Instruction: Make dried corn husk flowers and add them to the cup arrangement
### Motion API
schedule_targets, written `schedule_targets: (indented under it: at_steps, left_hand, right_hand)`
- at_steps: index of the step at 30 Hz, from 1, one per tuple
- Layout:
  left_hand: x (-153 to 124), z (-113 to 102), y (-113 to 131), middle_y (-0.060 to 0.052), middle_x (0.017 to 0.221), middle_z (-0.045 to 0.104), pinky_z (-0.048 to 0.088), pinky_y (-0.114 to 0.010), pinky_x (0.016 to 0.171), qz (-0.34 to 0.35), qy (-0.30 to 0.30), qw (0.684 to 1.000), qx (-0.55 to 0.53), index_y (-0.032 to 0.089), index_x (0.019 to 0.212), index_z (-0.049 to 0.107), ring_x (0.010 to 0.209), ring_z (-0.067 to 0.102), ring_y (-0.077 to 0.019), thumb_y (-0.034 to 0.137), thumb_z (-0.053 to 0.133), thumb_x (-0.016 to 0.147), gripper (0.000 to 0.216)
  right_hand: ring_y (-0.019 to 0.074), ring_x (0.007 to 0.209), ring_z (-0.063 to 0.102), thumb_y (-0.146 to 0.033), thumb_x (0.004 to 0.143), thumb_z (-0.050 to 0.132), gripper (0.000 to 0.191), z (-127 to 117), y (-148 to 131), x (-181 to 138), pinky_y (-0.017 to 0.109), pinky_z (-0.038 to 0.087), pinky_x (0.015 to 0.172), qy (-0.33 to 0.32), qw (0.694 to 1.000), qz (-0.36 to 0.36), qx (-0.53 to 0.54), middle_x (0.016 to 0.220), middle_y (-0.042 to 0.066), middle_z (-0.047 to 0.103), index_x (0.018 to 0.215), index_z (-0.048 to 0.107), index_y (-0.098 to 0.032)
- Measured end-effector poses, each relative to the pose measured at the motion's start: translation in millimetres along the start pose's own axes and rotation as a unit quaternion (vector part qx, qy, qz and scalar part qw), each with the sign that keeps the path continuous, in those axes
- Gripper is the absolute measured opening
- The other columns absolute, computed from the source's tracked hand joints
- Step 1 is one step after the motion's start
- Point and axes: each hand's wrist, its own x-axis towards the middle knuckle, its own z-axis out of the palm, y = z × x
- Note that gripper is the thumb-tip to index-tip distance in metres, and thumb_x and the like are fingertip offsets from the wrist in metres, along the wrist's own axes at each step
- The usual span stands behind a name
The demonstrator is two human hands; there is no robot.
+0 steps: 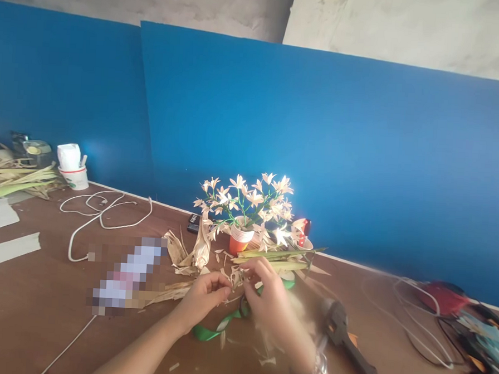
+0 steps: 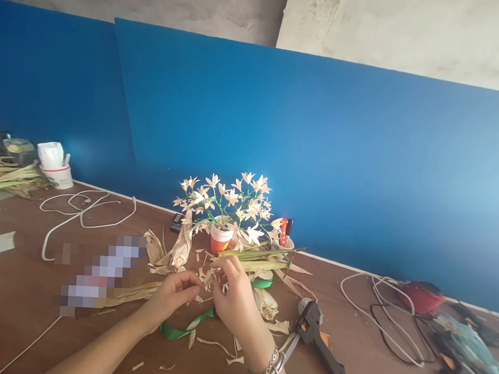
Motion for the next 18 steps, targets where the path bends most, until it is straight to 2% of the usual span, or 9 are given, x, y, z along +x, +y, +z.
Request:
schedule_targets:
  at_steps: [3,5,7,9,14,18]
  left_hand:
    - [1,0,-2,0.001,0.069,0.06,0.042,-0.025,0.063,0.053,0.039,0.997,0.048,0.017,0.077,0.063,0.066,0.055,-0.0142,0.031,0.059,0.075,0.014]
    - [1,1,-3,-0.001,0.072,0.063,0.045,-0.026,0.067,0.089,0.063,0.991,0.083,0.017,0.077,0.064,0.072,0.058,-0.0166,0.03,0.056,0.077,0.015]
    - [0,2,-4,-0.002,0.073,0.065,0.047,-0.028,0.07,0.118,0.085,0.983,0.116,0.018,0.077,0.064,0.074,0.06,-0.0178,0.03,0.054,0.079,0.016]
    - [-2,3,-5,-0.003,0.074,0.067,0.048,-0.028,0.071,0.143,0.098,0.974,0.144,0.018,0.078,0.065,0.074,0.061,-0.0183,0.028,0.053,0.08,0.016]
    - [-3,6,-6,-0.003,0.077,0.068,0.048,-0.029,0.073,0.185,0.093,0.964,0.165,0.019,0.077,0.065,0.076,0.063,-0.0182,0.023,0.052,0.079,0.014]
    - [-2,8,-8,-0.003,0.075,0.066,0.049,-0.027,0.067,0.126,0.065,0.983,0.116,0.018,0.086,0.065,0.073,0.062,-0.0176,0.027,0.055,0.079,0.015]
  right_hand:
    - [0.0186,0.08,0.06,-0.023,0.079,0.056,0.022,3,3,1,0.028,0.047,0.068,0.075,0.987,0.102,0.097,0.094,0.005,0.063,0.101,0.059,-0.02]
    - [0.0181,0.073,0.059,-0.04,0.081,0.058,0.025,3,0,1,0.027,0.046,0.063,0.1,0.965,0.183,0.16,0.082,0.003,0.064,0.095,0.061,-0.019]
    - [0.015,0.06,0.055,-0.051,0.081,0.056,0.033,4,-5,0,0.025,0.041,0.054,0.09,0.944,0.246,0.202,0.066,0.0,0.061,0.082,0.062,-0.019]
    - [0.0118,0.052,0.05,-0.055,0.079,0.057,0.038,6,-8,1,0.023,0.037,0.049,0.067,0.927,0.286,0.232,0.057,-0.002,0.058,0.07,0.061,-0.018]
    - [0.0089,0.046,0.048,-0.041,0.065,0.069,0.026,12,5,7,0.021,0.033,0.045,0.009,0.912,0.288,0.291,0.053,-0.002,0.059,0.066,0.061,-0.016]
    - [0.0069,0.042,0.042,-0.034,0.061,0.07,0.021,15,15,10,0.019,0.029,0.042,0.014,0.914,0.274,0.298,0.047,-0.005,0.055,0.067,0.061,-0.016]
